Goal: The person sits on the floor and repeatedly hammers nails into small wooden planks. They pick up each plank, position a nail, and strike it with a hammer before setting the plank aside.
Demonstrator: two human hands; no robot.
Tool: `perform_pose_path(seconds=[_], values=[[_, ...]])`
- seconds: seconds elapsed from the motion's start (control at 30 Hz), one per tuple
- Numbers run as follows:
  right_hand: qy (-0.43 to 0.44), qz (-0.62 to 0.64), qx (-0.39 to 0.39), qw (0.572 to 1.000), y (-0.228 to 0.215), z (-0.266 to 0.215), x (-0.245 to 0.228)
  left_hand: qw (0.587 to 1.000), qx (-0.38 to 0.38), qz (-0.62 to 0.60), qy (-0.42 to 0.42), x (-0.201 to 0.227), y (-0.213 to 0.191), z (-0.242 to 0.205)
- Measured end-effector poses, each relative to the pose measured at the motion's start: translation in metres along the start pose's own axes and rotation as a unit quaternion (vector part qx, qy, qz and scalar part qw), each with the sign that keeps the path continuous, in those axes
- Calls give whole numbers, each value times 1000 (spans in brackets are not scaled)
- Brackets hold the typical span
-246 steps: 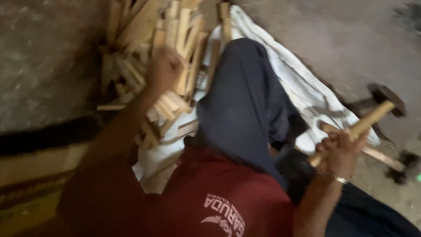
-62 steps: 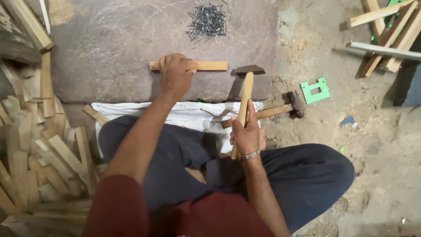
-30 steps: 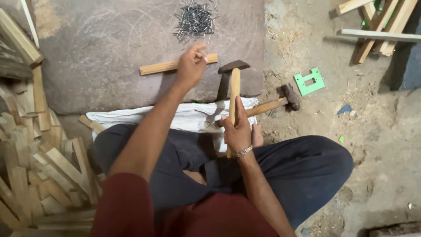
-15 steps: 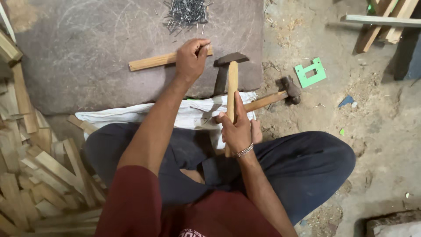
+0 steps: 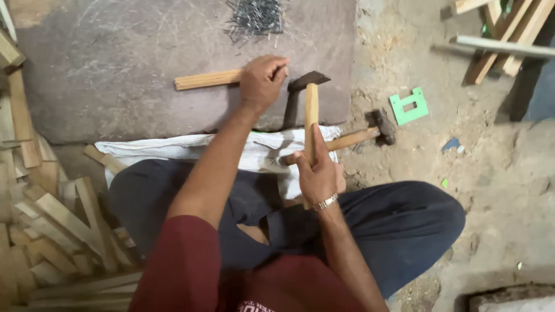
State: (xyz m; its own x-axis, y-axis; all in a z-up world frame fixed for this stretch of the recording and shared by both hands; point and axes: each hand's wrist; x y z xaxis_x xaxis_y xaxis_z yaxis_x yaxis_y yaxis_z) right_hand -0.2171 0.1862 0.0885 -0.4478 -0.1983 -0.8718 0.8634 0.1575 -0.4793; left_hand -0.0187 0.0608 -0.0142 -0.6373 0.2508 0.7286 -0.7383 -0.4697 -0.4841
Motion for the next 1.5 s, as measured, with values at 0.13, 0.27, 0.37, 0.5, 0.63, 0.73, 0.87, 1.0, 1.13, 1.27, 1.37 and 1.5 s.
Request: perform_pose_path(seconds=[0.13, 0.27, 0.37, 0.5, 0.63, 0.73, 0.87, 1.0, 1.13, 1.27, 1.37, 1.5], values=[[57, -9, -1, 998, -15, 4, -17, 1000, 15, 7, -8, -6, 6, -6], [-62, -11, 57, 996, -13, 17, -30, 992, -30, -48, -109, -7, 5, -8], [27, -93, -21, 995, -3, 31, -28, 994, -18, -50, -100, -6, 5, -9], [99, -163, -77, 979, -3, 36, -19, 996, -23, -20, -84, -9, 9, -10], [-53, -53, 37, 996, -15, 21, -19, 989, -62, -28, -128, -14, 5, -8], [-133, -14, 109, 985, -13, 9, -19, 989, -43, -74, -118, -11, 1, -9], [25, -118, -22, 992, 10, 20, 0, 993, -18, -74, -91, -10, -2, -10], [68, -103, -38, 992, 15, 19, 26, 985, -49, -74, -151, -22, 5, -15], [26, -69, 9, 997, 1, 6, 16, 993, -15, -91, -80, -18, 5, -6], [92, 24, 29, 995, -5, -14, -11, 995, -52, -51, -73, -3, -26, 6], [442, 250, -10, 861, 0, -29, -21, 958, -148, 244, -4, -8, -66, -4], [473, 397, -2, 786, 4, -26, -33, 939, -167, 297, -55, -12, -106, -7]])
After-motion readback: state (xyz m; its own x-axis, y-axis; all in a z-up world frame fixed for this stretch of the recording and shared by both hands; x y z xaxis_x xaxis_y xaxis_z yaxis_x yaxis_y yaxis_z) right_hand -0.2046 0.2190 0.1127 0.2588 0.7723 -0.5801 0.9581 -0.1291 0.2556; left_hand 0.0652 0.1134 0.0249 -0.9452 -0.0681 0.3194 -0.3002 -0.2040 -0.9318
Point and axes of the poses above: each hand's wrist, its own z-axis towards the middle knuckle, its own y-axis out of the palm, x = y × z, and after that the axes turned 4 degrees about z, right-handed
